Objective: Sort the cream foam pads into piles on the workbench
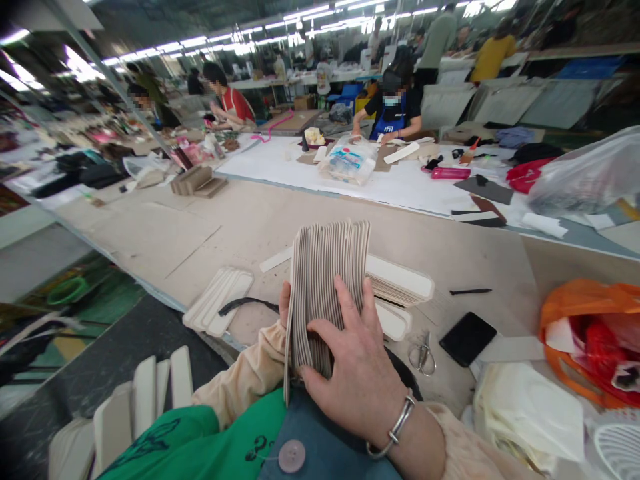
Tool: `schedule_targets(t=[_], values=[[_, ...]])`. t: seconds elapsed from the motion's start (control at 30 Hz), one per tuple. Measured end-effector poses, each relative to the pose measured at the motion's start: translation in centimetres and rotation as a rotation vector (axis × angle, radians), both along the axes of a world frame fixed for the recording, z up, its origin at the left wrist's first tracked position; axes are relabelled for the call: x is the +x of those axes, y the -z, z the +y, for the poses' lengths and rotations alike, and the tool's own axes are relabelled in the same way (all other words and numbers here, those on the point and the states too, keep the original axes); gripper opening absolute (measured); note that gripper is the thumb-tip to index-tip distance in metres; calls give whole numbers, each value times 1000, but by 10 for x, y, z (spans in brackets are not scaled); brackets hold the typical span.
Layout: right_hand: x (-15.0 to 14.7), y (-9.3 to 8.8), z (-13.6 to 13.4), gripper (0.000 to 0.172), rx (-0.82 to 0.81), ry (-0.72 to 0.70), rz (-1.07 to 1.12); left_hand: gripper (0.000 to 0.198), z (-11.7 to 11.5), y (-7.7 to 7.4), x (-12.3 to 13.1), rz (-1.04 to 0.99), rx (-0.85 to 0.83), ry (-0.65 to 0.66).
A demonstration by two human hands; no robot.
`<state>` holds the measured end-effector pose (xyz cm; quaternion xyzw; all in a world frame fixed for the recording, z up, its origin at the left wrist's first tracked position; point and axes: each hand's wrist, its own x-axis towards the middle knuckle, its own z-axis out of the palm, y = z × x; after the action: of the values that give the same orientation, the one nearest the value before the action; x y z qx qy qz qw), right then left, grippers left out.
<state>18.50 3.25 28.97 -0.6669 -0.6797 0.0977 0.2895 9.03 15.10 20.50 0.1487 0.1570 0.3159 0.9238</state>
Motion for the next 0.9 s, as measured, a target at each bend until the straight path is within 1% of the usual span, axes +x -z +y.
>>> schedule_targets(t=[0.1,0.17,0.23,0.3,0.37,0.5,0.57,0.63,0.7,0.77,0.83,0.9], values=[[1,6,0,38,-37,3,-3,66,0,2,-1,-67,-19,27],[2,12,1,44,-69,13,17,65,0,6,-1,-104,-18,40],[4,20,3,52,-100,25,51,65,0,12,-1,-89,-11,41],[6,29,5,62,-117,26,87,65,2,20,-3,-12,-8,21],[7,40,8,74,-129,10,126,62,5,28,-7,100,-2,-35],[7,69,13,91,-194,-48,278,57,8,48,-27,285,-40,-85],[3,89,16,98,-229,-82,396,54,6,55,-42,363,-98,-98],[-5,114,20,102,-240,-103,548,51,-1,59,-59,452,-155,-126],[-16,139,25,103,-259,-107,762,49,-9,62,-77,548,-184,-169],[-31,161,31,105,-315,-106,1024,45,-16,64,-95,646,-196,-237],[-48,176,38,112,-376,-100,1254,46,-21,67,-111,687,-212,-277],[-63,185,45,116,-396,-96,1414,51,-22,72,-126,671,-233,-256]])
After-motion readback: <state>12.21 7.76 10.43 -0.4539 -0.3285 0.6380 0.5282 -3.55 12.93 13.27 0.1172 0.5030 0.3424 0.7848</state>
